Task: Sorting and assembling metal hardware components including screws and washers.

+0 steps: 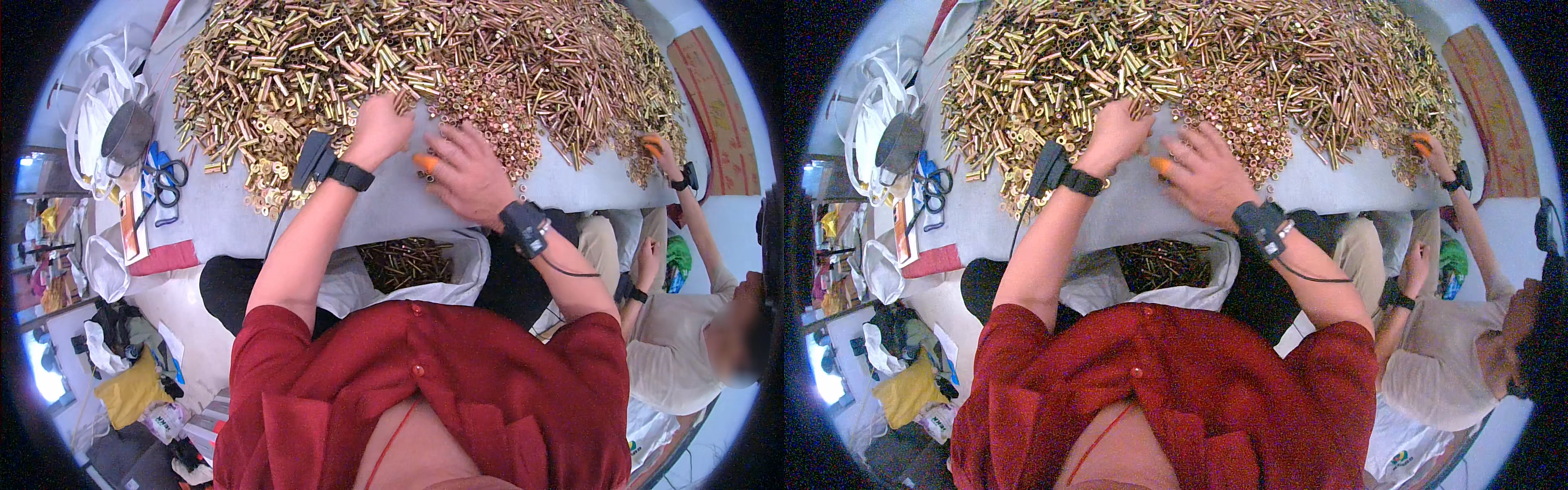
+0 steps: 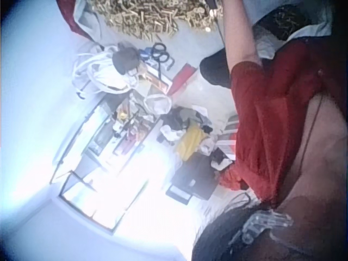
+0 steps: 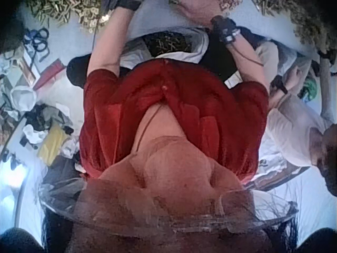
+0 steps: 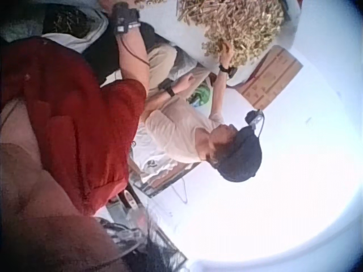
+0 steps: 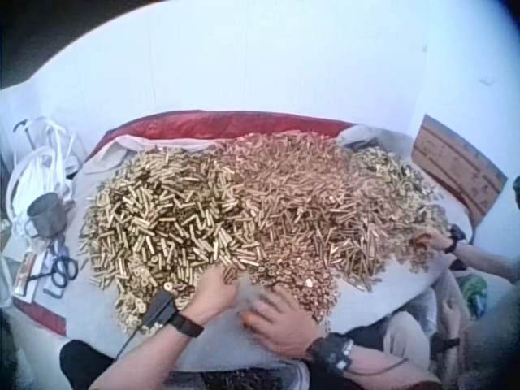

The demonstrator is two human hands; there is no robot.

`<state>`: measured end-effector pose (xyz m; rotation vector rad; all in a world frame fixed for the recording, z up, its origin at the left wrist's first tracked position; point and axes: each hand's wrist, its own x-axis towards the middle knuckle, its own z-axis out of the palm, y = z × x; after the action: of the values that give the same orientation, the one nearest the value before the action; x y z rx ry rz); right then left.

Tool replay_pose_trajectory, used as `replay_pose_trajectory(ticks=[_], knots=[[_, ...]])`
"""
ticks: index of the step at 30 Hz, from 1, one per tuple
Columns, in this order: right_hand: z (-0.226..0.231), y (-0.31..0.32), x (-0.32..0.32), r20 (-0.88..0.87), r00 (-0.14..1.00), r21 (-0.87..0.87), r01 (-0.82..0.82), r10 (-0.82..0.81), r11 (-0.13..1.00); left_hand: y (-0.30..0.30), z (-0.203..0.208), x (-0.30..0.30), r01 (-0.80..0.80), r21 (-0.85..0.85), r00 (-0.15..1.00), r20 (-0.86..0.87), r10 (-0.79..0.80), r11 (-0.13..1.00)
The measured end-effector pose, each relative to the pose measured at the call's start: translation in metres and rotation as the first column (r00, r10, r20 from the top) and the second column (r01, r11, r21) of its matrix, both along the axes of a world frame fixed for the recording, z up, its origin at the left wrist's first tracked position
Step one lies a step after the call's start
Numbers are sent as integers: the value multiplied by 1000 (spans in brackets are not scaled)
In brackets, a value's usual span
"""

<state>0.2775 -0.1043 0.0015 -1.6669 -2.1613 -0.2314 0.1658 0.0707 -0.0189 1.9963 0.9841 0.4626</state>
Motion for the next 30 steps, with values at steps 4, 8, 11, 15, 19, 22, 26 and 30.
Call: replay_pose_trajectory(ticks=[4, 8, 11, 15, 19, 22, 26, 30], knots=[[-23, -2, 0, 23, 1000, -65, -15, 16, 998, -7, -30, 5, 52, 7, 997, -52, -52, 999], [-22, 9, 14, 64, 998, -15, 19, -18, 1000, -23, -23, 33, 66, 69, 997, -30, -64, 995], [-20, 12, 21, 94, 995, 11, 37, -38, 999, -18, -22, 42, 86, 71, 996, -40, -84, 994], [-22, 19, 34, 137, 989, 59, 55, -62, 997, -13, -22, 47, 84, 102, 996, -41, -80, 991], [-8, 24, 61, 100, 993, 145, 50, -65, 988, -11, -12, 39, -15, 77, 1000, -10, 16, 997], [25, 5, 82, -103, 988, 50, 119, -114, 992, -18, 8, 20, -16, -169, 999, -31, 11, 986], [18, -50, 95, -42, 996, -138, 71, -77, 988, -36, 7, 0, 54, -373, 997, -32, -71, 926], [11, -49, 91, 92, 988, -240, -100, 126, 966, -60, 7, 12, 21, -472, 998, -37, -43, 881]])
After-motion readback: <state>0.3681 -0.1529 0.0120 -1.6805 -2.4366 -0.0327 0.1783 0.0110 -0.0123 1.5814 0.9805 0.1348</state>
